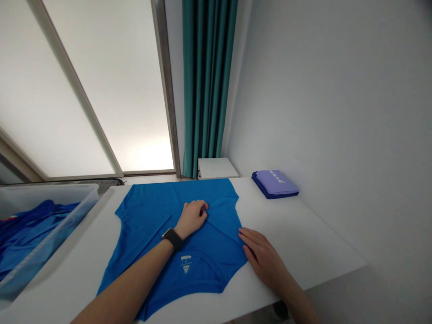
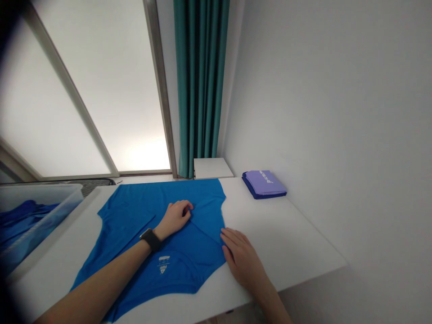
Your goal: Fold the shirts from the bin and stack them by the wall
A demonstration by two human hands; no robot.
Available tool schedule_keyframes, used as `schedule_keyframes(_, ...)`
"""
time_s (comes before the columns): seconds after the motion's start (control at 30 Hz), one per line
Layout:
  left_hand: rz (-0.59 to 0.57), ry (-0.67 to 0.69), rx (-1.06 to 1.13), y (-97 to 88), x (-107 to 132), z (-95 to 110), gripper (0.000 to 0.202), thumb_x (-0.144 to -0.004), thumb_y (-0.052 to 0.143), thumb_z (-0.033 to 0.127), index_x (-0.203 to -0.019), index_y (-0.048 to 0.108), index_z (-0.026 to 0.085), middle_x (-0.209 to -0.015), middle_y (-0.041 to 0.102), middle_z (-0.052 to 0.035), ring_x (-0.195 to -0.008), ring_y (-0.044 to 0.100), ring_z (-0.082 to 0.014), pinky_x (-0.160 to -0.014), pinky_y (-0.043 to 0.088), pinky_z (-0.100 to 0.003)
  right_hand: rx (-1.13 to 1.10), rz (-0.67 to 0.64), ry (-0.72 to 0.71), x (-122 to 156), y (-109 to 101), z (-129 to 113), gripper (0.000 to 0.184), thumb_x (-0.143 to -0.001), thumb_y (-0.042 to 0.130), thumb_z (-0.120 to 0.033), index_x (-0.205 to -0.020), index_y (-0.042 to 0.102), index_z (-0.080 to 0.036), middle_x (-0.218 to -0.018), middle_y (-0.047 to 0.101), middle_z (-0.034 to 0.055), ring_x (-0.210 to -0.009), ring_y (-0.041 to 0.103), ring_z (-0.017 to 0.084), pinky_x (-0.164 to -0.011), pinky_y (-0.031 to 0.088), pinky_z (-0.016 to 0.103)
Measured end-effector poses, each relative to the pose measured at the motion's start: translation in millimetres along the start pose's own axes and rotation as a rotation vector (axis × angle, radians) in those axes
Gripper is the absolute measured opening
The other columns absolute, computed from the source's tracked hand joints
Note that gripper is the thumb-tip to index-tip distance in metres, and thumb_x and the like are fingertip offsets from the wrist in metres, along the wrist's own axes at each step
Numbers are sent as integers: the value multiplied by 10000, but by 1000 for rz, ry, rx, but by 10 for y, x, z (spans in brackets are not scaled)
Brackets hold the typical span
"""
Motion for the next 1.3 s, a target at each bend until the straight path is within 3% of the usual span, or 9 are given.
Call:
schedule_keyframes(0.1, -2, -16, 29, -4, -26, -27, 177, -836, 464, 182, -920, 617, 212, -830, 655, -26, -845, 597, -222, -792, 366, -361, -8, 1, 6, 1, 4, 23, 375, -950, 467, -211, -1300, 601, -229, -1329, 610, 85, -1226, 561, 245, -1037, 477, 470)
schedule_keyframes(0.2, -2, -23, 138, -150, -68, -37, 184, -853, 460, 213, -931, 626, 199, -835, 655, -32, -807, 601, -206, -759, 397, -336, -26, 9, 11, -1, -9, 44, 400, -957, 455, -223, -1344, 557, -225, -1346, 596, 86, -1242, 548, 239, -1040, 476, 459)
schedule_keyframes(0.33, 90, -32, 311, -615, -71, -95, 236, -883, 447, 306, -980, 625, 185, -822, 639, -27, -736, 581, -181, -661, 421, -290, -49, 40, 10, 8, -5, 82, 379, -964, 448, -244, -1325, 566, -237, -1348, 592, 88, -1239, 549, 241, -1037, 475, 463)
schedule_keyframes(0.47, 155, -44, 351, -1111, 95, -282, 254, -868, 484, 354, -989, 632, 188, -792, 633, -9, -735, 575, -174, -669, 433, -284, -75, 47, -15, -34, 19, 118, 363, -972, 433, -263, -1302, 580, -241, -1351, 588, 93, -1243, 544, 240, -1037, 469, 462)
schedule_keyframes(0.6, 217, -140, 361, -1350, 398, -617, 280, -861, 488, 394, -977, 622, 177, -789, 635, -14, -730, 582, -177, -674, 455, -290, -97, -16, -73, -245, 37, 115, 365, -980, 413, -255, -1309, 571, -243, -1342, 596, 82, -1255, 530, 230, -1054, 441, 457)
schedule_keyframes(0.8, 231, -207, 238, -1162, 746, -999, 302, -879, 447, 416, -956, 625, 184, -744, 628, -8, -693, 573, -179, -637, 431, -283, -141, -135, -131, -910, 103, 46, 351, -978, 386, -241, -1242, 616, -220, -1252, 650, 83, -1203, 558, 231, -1052, 410, 450)
schedule_keyframes(1.0, 124, -124, 13, -963, 831, -1006, 280, -905, 405, 355, -933, 636, 200, -747, 650, -28, -710, 585, -201, -701, 417, -322, 37, -191, -51, -1579, 344, 161, 342, -955, 401, -203, -1203, 636, -193, -1178, 660, 96, -1103, 577, 227, -958, 425, 380)
schedule_keyframes(1.17, 43, -51, -81, -885, 851, -956, 272, -932, 386, 323, -969, 632, 215, -863, 689, -52, -806, 610, -221, -813, 407, -369, 326, -68, 233, -1645, 507, 522, 351, -973, 405, -236, -1261, 589, -156, -1182, 632, 127, -1108, 542, 262, -927, 388, 379)
schedule_keyframes(1.3, 27, -42, -110, -857, 856, -928, 282, -942, 369, 319, -976, 629, 215, -876, 689, -49, -816, 620, -222, -815, 396, -377, 368, -73, 322, -1557, 582, 706, 290, -976, 423, -294, -1118, 642, -169, -1130, 638, 119, -1078, 540, 261, -881, 381, 366)
Point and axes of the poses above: each hand's wrist, its own x-axis away from the middle knuckle, its own y-axis out of the palm, z = x × y, the point moved 4 cm from there along -x, towards the middle knuckle
